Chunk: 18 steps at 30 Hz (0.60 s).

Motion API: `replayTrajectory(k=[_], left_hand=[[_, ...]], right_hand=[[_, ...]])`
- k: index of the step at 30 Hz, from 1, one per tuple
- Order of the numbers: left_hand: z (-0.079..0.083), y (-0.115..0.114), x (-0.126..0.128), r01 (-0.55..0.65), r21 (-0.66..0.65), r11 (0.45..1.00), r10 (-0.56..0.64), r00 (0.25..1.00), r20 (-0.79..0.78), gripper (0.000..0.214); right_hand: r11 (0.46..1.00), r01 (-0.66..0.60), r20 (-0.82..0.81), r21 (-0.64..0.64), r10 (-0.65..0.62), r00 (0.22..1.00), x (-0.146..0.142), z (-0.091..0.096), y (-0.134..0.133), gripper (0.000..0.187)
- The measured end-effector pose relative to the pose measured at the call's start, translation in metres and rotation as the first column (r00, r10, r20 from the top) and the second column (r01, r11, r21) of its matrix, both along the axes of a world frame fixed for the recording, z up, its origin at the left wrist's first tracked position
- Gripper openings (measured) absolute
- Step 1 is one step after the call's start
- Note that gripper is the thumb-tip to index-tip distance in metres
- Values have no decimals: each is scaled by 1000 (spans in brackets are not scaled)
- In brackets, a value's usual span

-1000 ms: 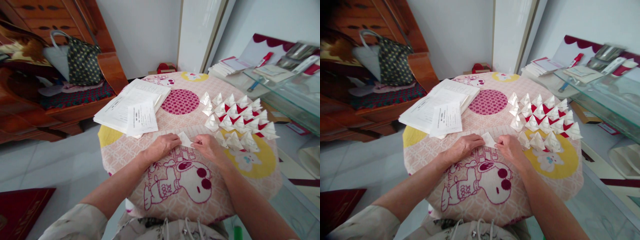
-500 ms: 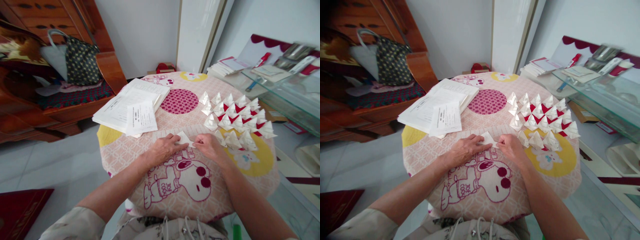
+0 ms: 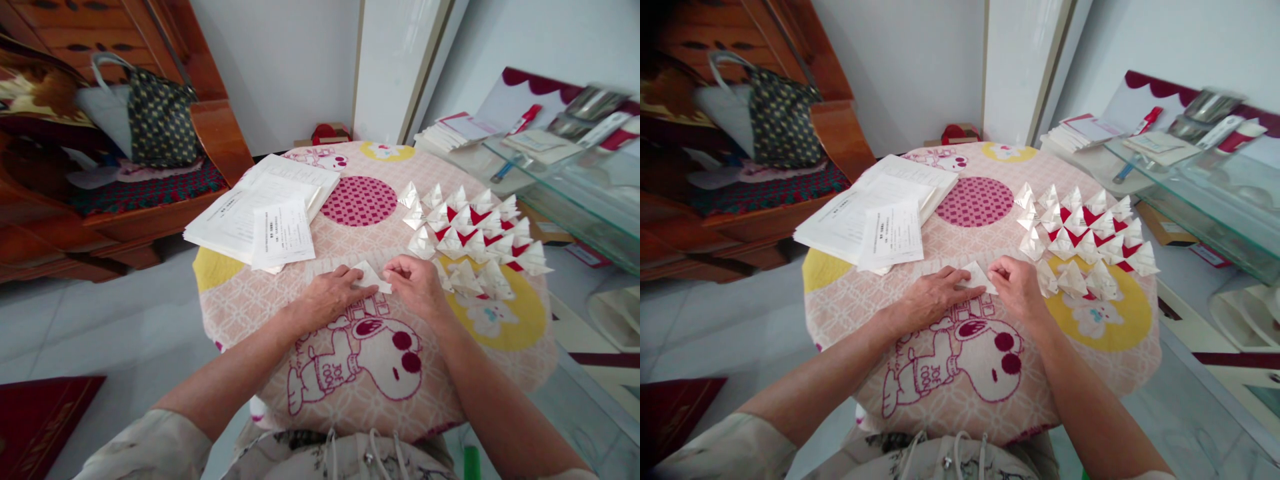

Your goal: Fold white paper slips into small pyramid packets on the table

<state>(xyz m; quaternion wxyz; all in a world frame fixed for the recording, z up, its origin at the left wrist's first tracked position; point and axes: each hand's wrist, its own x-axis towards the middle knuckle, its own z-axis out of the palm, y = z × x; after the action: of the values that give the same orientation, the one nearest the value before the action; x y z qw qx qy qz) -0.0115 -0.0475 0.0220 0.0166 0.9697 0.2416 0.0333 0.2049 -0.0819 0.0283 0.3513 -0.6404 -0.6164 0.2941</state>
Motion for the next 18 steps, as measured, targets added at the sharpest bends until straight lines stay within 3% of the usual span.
replayTrajectory(k=[2, 5, 11, 18], left_hand=[[-2, 2, -1, 5, -20, 1000, -5, 1000, 26, 49], [-7, 8, -5, 9, -93, 996, 2, 994, 112, 44], [-11, 18, -13, 1, -209, 978, 53, 966, 253, 38], [-12, 17, -12, 1, -218, 976, 50, 972, 229, 40]], right_hand=[[995, -99, -15, -27, 99, 995, -6, -4, 2, 15], [988, -135, 67, -68, 140, 988, -12, -10, 6, 14], [983, -101, 96, -153, 116, 989, -18, -6, 10, 11], [977, -13, 321, -214, 83, 944, -38, 6, 21, 8]])
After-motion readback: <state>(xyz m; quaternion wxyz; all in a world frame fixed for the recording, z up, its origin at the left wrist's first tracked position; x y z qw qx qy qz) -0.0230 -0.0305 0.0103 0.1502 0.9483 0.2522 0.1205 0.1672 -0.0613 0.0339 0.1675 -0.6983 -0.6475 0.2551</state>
